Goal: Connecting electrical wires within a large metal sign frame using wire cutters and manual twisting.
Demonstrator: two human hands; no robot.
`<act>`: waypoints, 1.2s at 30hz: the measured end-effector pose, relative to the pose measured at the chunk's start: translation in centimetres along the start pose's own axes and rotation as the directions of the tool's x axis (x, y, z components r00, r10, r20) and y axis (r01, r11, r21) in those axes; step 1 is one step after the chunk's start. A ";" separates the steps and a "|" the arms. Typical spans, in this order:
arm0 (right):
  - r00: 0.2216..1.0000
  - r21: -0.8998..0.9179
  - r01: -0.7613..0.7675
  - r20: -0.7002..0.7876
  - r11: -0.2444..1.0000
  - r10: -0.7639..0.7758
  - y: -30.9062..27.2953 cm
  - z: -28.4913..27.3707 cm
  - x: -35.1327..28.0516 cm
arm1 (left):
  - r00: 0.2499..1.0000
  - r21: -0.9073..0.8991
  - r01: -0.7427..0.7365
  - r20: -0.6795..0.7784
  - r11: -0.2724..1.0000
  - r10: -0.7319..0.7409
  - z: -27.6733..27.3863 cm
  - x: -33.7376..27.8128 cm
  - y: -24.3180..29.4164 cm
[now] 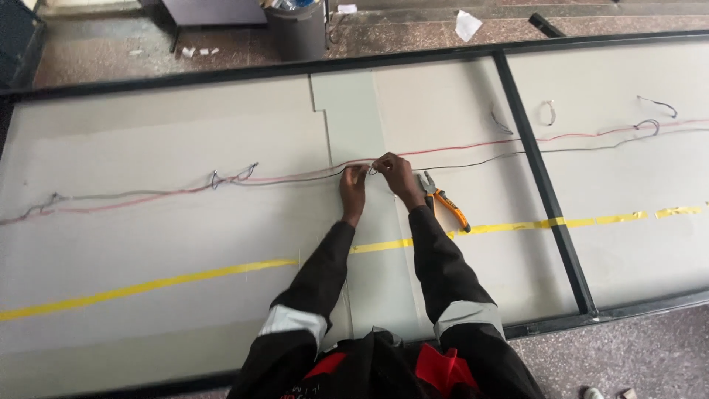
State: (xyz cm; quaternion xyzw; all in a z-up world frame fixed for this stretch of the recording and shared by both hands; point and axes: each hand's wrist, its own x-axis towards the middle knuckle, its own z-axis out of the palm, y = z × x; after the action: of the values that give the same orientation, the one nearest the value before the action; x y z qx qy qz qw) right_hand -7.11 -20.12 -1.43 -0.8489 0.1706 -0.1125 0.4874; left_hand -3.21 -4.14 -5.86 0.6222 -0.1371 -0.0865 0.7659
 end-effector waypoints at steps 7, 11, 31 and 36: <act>0.999 -0.032 0.045 0.004 0.998 -0.045 1.0 0.5 1.0 | 0.893 0.738 -0.382 0.140 0.557 0.428 -1.1 -0.4 4.4; 0.995 -0.008 0.095 -0.004 0.995 -0.095 0.6 -0.2 0.7 | 0.883 0.730 -0.468 0.370 0.499 0.287 -1.1 2.9 1.0; 0.977 -0.145 -0.202 0.035 0.969 0.209 3.5 1.8 3.5 | 0.890 0.444 -0.366 0.422 0.818 0.170 -2.8 1.8 1.9; 0.971 -0.176 -0.076 -0.235 0.981 0.033 -1.0 1.1 -1.1 | 0.895 0.523 -0.351 0.433 0.777 0.113 -3.0 3.0 -0.1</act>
State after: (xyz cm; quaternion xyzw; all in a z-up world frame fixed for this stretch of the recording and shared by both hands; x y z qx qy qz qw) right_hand -7.54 -18.36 -1.14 -0.8664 0.2593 -0.1808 0.3865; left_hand 0.55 -2.29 -6.16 0.7774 -0.3787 -0.0605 0.4985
